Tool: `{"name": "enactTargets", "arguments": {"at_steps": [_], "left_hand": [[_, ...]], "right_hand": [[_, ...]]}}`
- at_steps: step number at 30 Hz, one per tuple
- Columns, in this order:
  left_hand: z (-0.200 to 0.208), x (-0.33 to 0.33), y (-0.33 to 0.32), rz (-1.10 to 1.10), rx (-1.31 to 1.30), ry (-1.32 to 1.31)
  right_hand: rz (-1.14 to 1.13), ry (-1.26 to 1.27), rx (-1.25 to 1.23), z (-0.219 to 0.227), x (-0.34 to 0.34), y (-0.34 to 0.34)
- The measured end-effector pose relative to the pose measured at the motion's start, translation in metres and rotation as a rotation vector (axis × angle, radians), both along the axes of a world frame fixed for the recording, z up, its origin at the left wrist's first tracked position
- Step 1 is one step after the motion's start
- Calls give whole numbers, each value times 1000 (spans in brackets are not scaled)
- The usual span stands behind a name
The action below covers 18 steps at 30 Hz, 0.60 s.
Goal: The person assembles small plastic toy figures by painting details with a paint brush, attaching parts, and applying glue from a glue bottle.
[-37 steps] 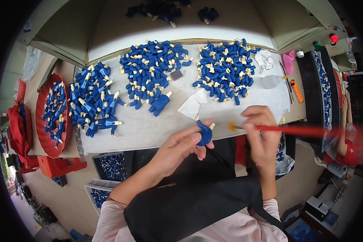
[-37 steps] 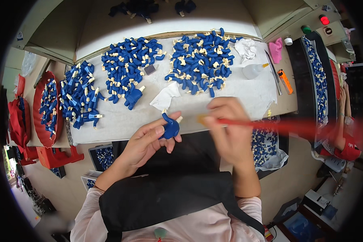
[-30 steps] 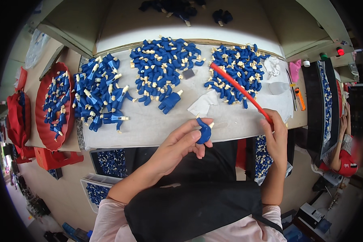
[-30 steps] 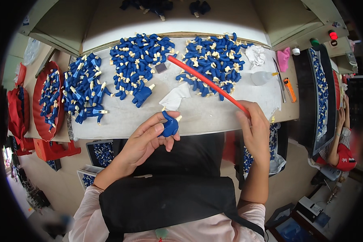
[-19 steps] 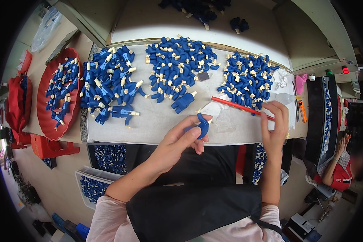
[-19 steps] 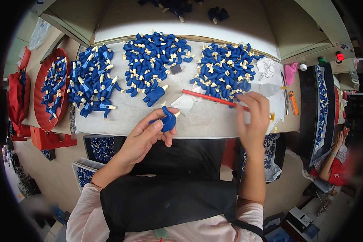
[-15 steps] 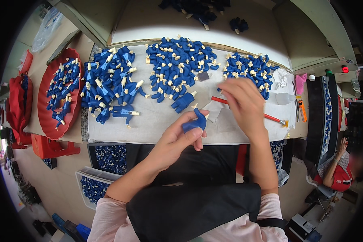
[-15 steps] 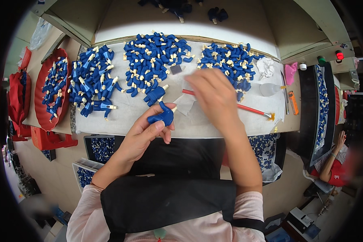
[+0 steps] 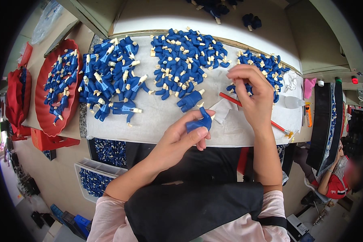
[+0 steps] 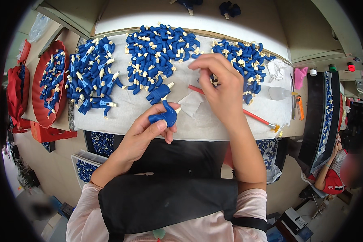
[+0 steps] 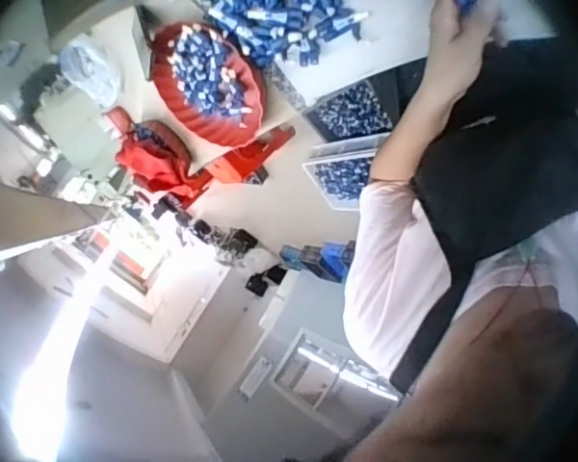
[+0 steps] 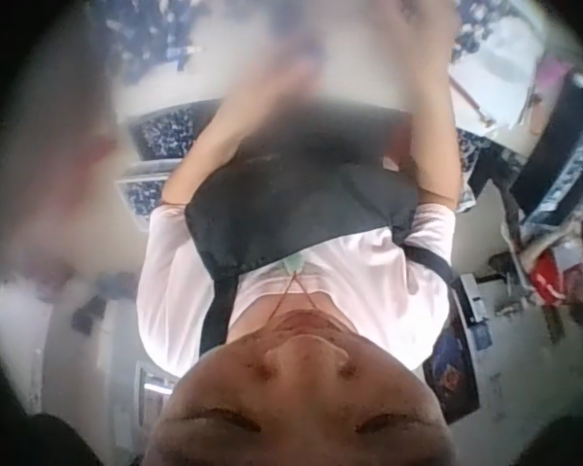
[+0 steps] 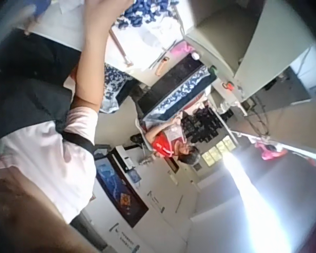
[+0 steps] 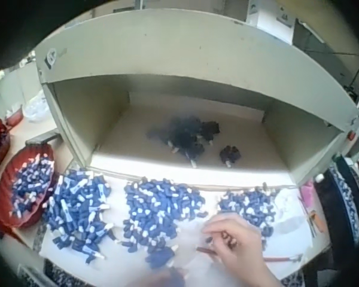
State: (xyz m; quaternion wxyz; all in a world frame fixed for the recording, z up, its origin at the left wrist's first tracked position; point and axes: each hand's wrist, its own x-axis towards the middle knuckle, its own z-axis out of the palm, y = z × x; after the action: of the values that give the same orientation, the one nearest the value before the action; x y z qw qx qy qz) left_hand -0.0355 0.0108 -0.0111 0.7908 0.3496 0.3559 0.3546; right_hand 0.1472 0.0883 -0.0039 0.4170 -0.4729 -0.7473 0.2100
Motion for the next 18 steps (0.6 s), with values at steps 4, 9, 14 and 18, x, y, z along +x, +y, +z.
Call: {"name": "enactTargets", "arguments": {"at_steps": [4,9,14,18], "left_hand": [[2,2,2,-9,-32,14],[1,2,-1,-28,-36,61],[2,8,-6,-9,73,231],[-1,13,-9,51,173,330]], "right_hand": [[-39,97,-91,-4,11,-20],[-58,244,-283,-2,6,-58],[-7,180,-264,-16,5,-73],[-76,391,-231,-22,-9,-81]]}}
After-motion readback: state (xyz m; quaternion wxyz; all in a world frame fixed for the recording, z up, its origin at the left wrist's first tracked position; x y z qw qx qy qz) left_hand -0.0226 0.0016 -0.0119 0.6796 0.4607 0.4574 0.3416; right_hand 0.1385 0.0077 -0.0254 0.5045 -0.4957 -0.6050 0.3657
